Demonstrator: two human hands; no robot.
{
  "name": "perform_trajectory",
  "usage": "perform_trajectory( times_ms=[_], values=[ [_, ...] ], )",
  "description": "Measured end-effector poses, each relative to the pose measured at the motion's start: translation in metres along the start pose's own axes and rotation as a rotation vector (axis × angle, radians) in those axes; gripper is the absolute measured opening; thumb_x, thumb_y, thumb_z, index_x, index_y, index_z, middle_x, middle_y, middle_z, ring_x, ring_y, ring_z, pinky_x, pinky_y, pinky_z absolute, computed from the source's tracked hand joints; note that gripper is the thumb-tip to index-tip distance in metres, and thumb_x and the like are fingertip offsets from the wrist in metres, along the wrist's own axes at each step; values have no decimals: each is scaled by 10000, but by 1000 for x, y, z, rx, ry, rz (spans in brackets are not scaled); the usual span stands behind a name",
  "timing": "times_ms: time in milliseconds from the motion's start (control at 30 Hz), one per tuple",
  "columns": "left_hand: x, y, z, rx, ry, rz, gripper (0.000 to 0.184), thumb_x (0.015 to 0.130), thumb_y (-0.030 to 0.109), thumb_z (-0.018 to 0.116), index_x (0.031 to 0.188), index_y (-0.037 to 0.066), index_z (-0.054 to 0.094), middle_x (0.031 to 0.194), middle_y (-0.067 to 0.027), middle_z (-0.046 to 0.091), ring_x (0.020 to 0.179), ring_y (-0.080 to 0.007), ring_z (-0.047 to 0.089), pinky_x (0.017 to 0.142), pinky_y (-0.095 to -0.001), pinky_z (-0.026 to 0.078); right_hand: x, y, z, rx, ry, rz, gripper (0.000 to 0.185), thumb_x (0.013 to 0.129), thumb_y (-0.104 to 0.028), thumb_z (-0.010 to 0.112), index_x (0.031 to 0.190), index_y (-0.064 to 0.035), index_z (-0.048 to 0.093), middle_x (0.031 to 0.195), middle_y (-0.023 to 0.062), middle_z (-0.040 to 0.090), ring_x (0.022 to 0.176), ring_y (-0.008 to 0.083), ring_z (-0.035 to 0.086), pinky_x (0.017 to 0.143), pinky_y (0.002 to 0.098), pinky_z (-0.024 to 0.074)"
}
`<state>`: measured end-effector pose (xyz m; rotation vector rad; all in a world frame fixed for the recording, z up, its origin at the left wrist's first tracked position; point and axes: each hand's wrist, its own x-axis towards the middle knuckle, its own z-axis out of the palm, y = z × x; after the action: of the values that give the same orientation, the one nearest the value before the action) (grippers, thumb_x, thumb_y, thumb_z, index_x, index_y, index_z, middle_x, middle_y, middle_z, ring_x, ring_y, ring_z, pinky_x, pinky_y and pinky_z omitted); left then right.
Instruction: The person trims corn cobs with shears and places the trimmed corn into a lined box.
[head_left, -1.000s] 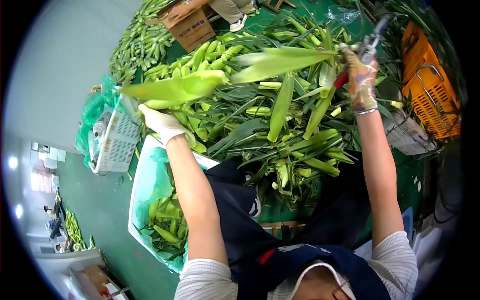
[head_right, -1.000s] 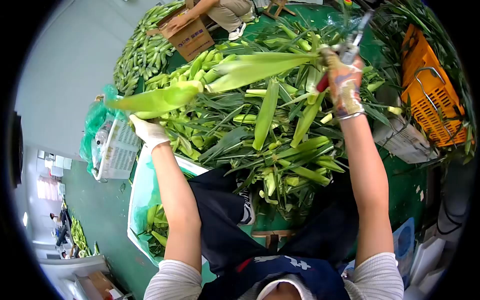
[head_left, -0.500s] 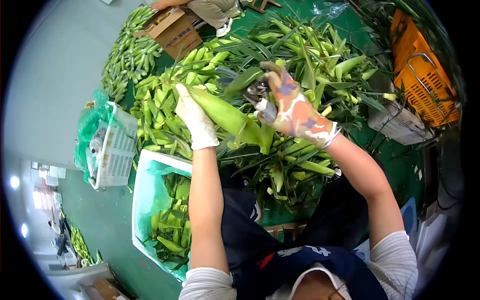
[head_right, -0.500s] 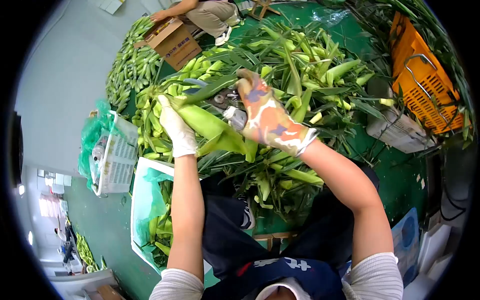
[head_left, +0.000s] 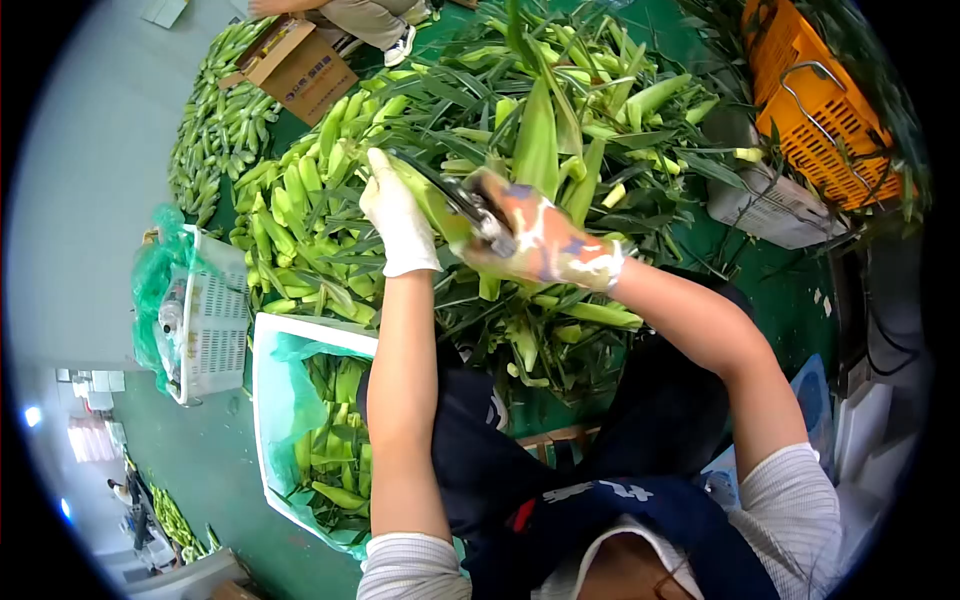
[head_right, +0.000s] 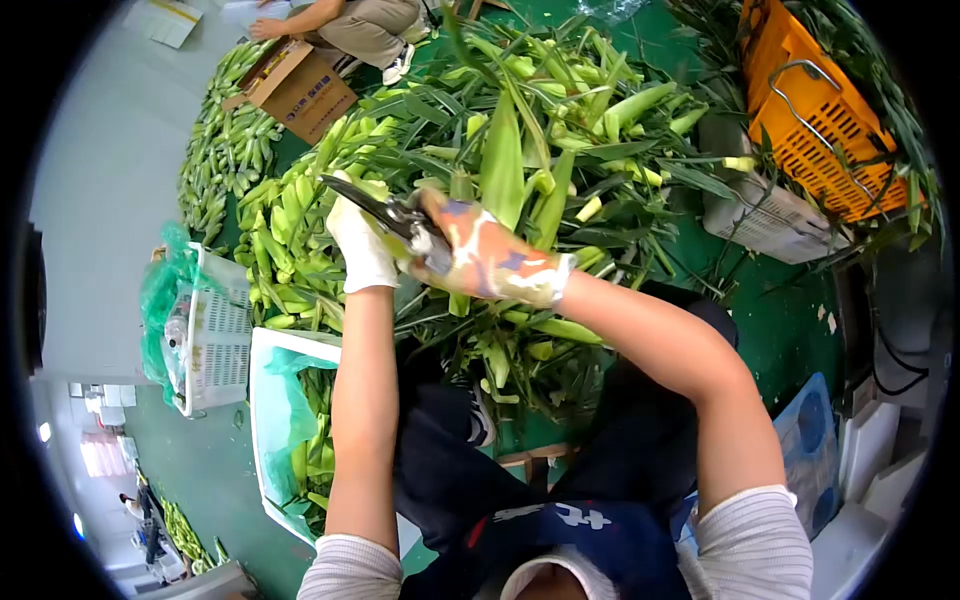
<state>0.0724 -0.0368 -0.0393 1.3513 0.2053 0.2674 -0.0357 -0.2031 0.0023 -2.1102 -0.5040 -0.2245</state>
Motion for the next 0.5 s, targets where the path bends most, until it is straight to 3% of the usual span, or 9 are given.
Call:
perform_trajectory(
  times_ms=[33, 100, 167, 233, 300, 367, 433, 467, 500],
  values=[
    [-23, 38, 13, 217, 147, -130, 516, 964, 456, 424, 931, -25, 608, 835, -107, 626, 741, -188, 598, 651, -337, 492, 3, 2, 1, -38, -19, 34, 507, 751, -265, 718, 1140, -64, 463, 863, 136, 598, 820, 270, 607, 745, 372, 502],
    [-2, 35, -28, 51, 160, -105, 569, 970, 480, 365, 1030, -51, 560, 953, -140, 618, 834, -228, 603, 773, -374, 506, -4, -5, -19, 125, 4, 248, 405, 830, -364, 622, 1051, -39, 523, 869, 146, 596, 776, 280, 602, 695, 389, 504],
    [13, 59, -67, 15, 471, -133, 600, 974, 500, 305, 1105, -44, 521, 1031, -165, 599, 882, -269, 601, 860, -392, 499, -18, 30, -33, 129, 239, 339, 371, 829, -351, 628, 1046, -66, 534, 802, 112, 596, 713, 234, 590, 654, 373, 502],
    [20, 73, -98, -164, 500, -34, 609, 976, 516, 266, 1114, -17, 525, 1051, -164, 584, 912, -269, 596, 879, -382, 497, -5, 18, -71, 116, 328, 383, 369, 829, -360, 633, 1040, -71, 540, 759, 93, 602, 654, 224, 587, 624, 342, 508],
    [15, 71, -105, -69, 359, -1, 586, 978, 515, 283, 1075, -1, 542, 989, -140, 583, 872, -254, 591, 805, -380, 516, 12, 49, -68, -100, 477, 183, 416, 820, -356, 648, 1065, -51, 505, 726, 95, 601, 620, 217, 591, 583, 314, 507],
    [-8, 82, -78, 19, 240, -24, 564, 969, 527, 337, 992, 13, 567, 916, -119, 589, 787, -229, 582, 722, -358, 512, 34, 24, -63, -245, 362, 328, 549, 790, -354, 668, 1107, 12, 408, 777, 137, 593, 656, 252, 588, 604, 389, 495],
    [7, 65, -74, -75, 149, -49, 533, 953, 531, 401, 909, 30, 576, 825, -97, 585, 714, -200, 563, 673, -326, 492, 36, 20, -51, -610, 554, 43, 547, 770, -372, 672, 1079, 19, 446, 820, 165, 583, 728, 262, 580, 643, 424, 483],
    [11, 58, -69, -123, 134, -86, 519, 941, 532, 436, 872, 38, 578, 752, -81, 571, 679, -187, 550, 652, -318, 485, 29, 10, -44, -545, 550, 31, 529, 752, -391, 672, 1043, 10, 486, 839, 177, 568, 785, 251, 567, 658, 420, 473],
    [16, 53, -66, -143, 89, -134, 522, 929, 547, 450, 872, 44, 574, 730, -74, 565, 670, -190, 553, 629, -322, 486, 23, -15, -44, -454, 319, 75, 506, 748, -400, 665, 1007, 6, 510, 873, 185, 568, 785, 267, 567, 649, 407, 469]
  ],
)
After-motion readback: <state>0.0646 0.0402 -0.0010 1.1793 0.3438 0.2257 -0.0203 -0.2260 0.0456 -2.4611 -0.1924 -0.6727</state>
